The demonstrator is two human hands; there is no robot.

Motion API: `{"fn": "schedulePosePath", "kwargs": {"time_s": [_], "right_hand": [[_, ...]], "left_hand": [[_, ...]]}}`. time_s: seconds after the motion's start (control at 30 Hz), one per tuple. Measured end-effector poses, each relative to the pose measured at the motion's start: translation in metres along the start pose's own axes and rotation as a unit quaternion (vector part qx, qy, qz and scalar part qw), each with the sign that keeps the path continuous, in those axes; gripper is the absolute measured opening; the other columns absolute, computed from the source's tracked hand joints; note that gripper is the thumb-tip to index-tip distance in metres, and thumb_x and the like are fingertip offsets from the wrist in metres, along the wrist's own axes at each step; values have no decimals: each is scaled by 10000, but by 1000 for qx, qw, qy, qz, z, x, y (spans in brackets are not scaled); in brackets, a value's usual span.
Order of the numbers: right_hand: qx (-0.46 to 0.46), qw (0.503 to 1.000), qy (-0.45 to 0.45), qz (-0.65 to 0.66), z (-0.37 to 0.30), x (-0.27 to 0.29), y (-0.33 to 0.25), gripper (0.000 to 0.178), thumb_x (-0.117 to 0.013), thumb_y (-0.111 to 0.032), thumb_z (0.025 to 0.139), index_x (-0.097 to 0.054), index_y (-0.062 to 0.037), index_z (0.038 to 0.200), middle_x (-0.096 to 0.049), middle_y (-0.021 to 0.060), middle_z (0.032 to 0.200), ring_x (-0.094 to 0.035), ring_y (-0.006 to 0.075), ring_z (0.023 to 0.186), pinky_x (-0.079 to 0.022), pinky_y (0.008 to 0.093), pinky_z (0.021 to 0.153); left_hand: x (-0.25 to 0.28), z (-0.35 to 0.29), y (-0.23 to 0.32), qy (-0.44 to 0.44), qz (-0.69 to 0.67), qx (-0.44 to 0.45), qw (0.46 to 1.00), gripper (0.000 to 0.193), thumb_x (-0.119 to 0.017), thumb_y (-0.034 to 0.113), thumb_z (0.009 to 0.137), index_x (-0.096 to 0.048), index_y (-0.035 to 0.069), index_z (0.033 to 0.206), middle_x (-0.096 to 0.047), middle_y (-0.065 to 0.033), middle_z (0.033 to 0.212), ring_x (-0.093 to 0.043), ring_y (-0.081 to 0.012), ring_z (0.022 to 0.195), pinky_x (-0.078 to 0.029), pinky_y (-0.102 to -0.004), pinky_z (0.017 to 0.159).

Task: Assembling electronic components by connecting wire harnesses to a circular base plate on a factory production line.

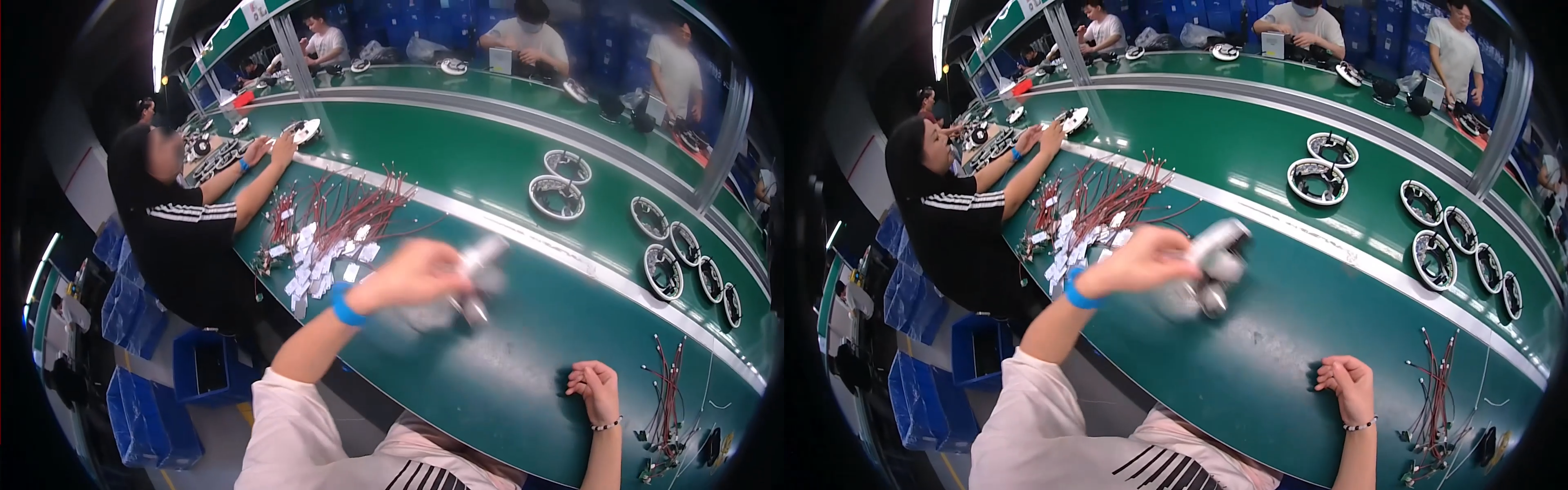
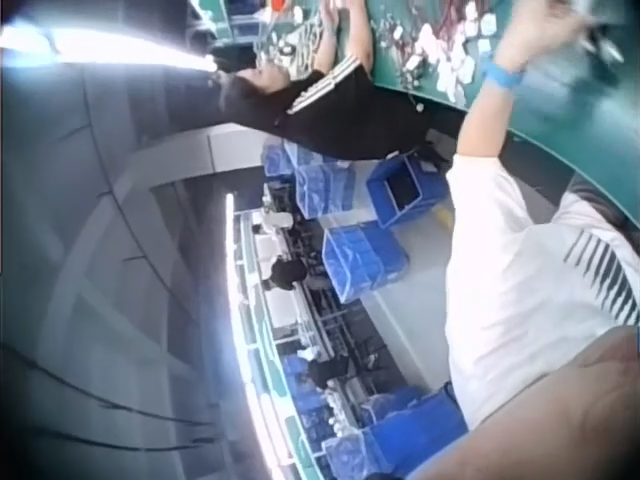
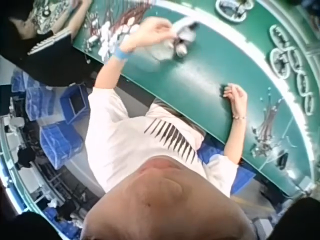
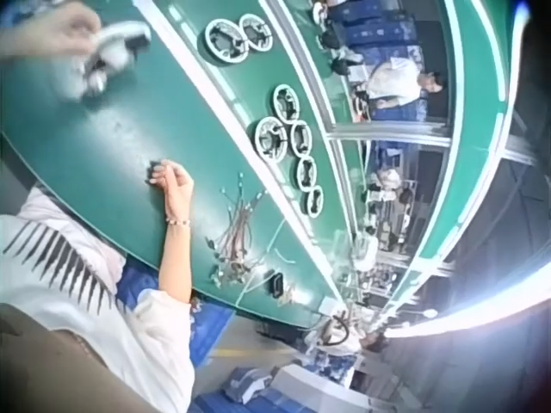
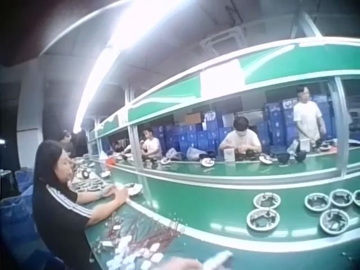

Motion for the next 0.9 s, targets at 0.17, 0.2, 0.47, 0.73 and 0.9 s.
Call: {"fn": "schedulePosePath", "kwargs": {"time_s": [0.17, 0.2, 0.47, 0.73, 0.9], "right_hand": [[-14, 998, 16, -61, 0, 4, 6, 150, -482, -83, 819, -546, 52, 832, -565, 104, 690, -553, 136, 576, -489, 252, 514], [-10, 998, 18, -60, 1, 5, 8, 150, -482, -83, 819, -546, 52, 832, -565, 104, 690, -553, 136, 576, -489, 252, 514], [-16, 996, 32, -77, 1, 21, 9, 165, -503, -95, 812, -550, 61, 835, -569, 113, 711, -553, 136, 575, -492, 249, 527], [78, 968, 32, -237, 4, 0, 11, 142, -575, -138, 779, -614, -2, 786, -594, 52, 667, -552, 85, 595, -466, 206, 519], [236, 848, 21, -474, 2, -27, 2, 151, -571, -199, 717, -607, -58, 675, -568, 90, 621, -549, 242, 542, -440, 334, 502]], "left_hand": [[144, -18, -48, 288, 393, 67, 871, 341, -688, 263, 636, -588, -30, 779, -587, -192, 697, -595, -289, 629, -466, -342, 561], [169, -23, -74, 316, 413, 124, 845, 319, -680, 266, 641, -590, -11, 769, -580, -201, 696, -585, -311, 652, -461, -371, 574], [212, -41, -203, 307, 548, 261, 733, 108, -514, 101, 705, -576, 37, 767, -586, -170, 763, -569, -330, 748, -455, -421, 638], [145, -11, -75, 298, 626, 108, 713, 444, -679, 204, 609, -505, 6, 966, -546, -159, 912, -536, -314, 829, -438, -378, 741], [-26, 0, 140, 147, 262, -308, 902, 455, -592, 148, 709, -437, -12, 1107, -530, -165, 1024, -525, -299, 913, -408, -354, 792]]}}
Point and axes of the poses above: each hand's wrist, its own z-axis towards the middle knuckle, its own x-axis out of the back of the hand, y = z × x, the point moved 8 cm from there along z, towards the middle knuckle
